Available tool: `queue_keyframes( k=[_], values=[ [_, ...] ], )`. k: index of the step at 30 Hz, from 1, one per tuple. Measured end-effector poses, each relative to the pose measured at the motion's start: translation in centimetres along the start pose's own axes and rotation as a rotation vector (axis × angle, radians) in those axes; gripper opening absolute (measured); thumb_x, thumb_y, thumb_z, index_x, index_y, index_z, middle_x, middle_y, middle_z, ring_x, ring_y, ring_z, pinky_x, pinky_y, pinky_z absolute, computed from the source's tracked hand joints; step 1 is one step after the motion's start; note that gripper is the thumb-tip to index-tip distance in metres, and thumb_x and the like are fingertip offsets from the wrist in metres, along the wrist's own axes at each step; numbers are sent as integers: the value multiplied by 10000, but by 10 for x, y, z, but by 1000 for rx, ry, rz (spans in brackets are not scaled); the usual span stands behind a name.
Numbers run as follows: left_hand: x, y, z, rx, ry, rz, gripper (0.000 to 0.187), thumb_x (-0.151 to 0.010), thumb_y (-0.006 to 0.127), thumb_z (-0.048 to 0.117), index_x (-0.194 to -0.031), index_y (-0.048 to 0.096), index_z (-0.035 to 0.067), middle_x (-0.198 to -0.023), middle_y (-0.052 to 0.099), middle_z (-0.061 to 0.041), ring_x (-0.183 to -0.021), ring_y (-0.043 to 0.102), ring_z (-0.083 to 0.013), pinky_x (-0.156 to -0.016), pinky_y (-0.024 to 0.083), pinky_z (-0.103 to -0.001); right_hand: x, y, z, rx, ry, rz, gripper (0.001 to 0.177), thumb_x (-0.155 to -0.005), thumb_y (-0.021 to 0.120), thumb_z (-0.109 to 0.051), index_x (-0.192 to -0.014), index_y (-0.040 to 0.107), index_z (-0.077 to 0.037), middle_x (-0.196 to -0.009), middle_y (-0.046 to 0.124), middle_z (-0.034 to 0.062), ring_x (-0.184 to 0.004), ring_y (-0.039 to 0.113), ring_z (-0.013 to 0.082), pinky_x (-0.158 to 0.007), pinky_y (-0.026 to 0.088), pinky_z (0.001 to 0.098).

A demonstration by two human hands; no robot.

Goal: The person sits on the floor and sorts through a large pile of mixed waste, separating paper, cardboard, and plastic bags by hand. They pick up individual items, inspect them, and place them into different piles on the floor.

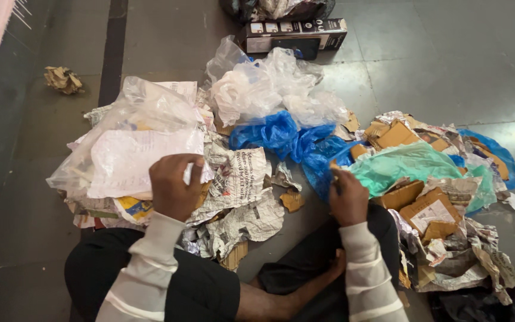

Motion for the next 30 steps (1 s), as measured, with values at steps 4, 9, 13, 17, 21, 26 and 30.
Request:
queue_keyframes(
  k=[4,9,13,17,21,26,30],
  values=[
    [7,19,33,-66,84,-71,170,-996,696,296,-970,750,136,-973,748,-10,-1001,662,-219,-1046,343,-503,12,-5,-44,222,-39,-16,168,-875,721,-138,-1035,772,-146,-979,733,83,-876,711,326,-737,508,456],
    [10,20,56,-133,177,-49,174,-955,701,289,-952,743,121,-976,746,-11,-989,666,-228,-1069,340,-528,13,-31,-64,160,7,97,137,-924,725,-137,-1057,756,-133,-1057,734,84,-884,704,326,-770,551,423],
    [16,31,50,59,131,-86,203,-985,693,277,-981,740,79,-1030,748,-81,-987,681,-290,-935,477,-439,23,-27,-97,78,-210,118,223,-931,709,-62,-1153,736,-75,-1134,715,142,-959,712,342,-812,578,421],
    [43,87,29,370,-197,-410,283,-990,683,316,-1162,676,91,-1028,763,-95,-905,745,-273,-808,580,-396,49,-2,-138,-64,-429,73,324,-896,702,-42,-1213,674,15,-1228,658,212,-1053,694,408,-888,590,445],
    [79,133,32,471,-356,-698,525,-942,716,314,-1384,538,93,-1038,738,-157,-951,736,-308,-809,579,-411,101,27,-188,-263,-581,-100,425,-871,715,-26,-1277,601,26,-1391,582,263,-1135,691,434,-905,597,432],
    [72,128,21,518,-423,-600,543,-917,679,236,-1422,534,99,-997,775,-168,-918,786,-294,-813,625,-371,99,32,-189,-232,-504,-96,481,-821,784,-90,-1267,620,-14,-1313,606,228,-1136,650,413,-922,556,467],
    [37,86,6,569,-350,-314,485,-991,681,240,-1423,532,79,-1072,768,-136,-983,778,-273,-824,660,-349,64,11,-145,-163,-274,115,315,-893,743,-64,-1194,654,-38,-1277,624,184,-1174,630,382,-989,524,467]
  ],
)
Point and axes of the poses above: each hand's wrist, its own x-axis away from the middle knuckle, its own y-axis out of the palm, z = x × y, the point moved 10 cm from there along -x, towards the middle knuckle
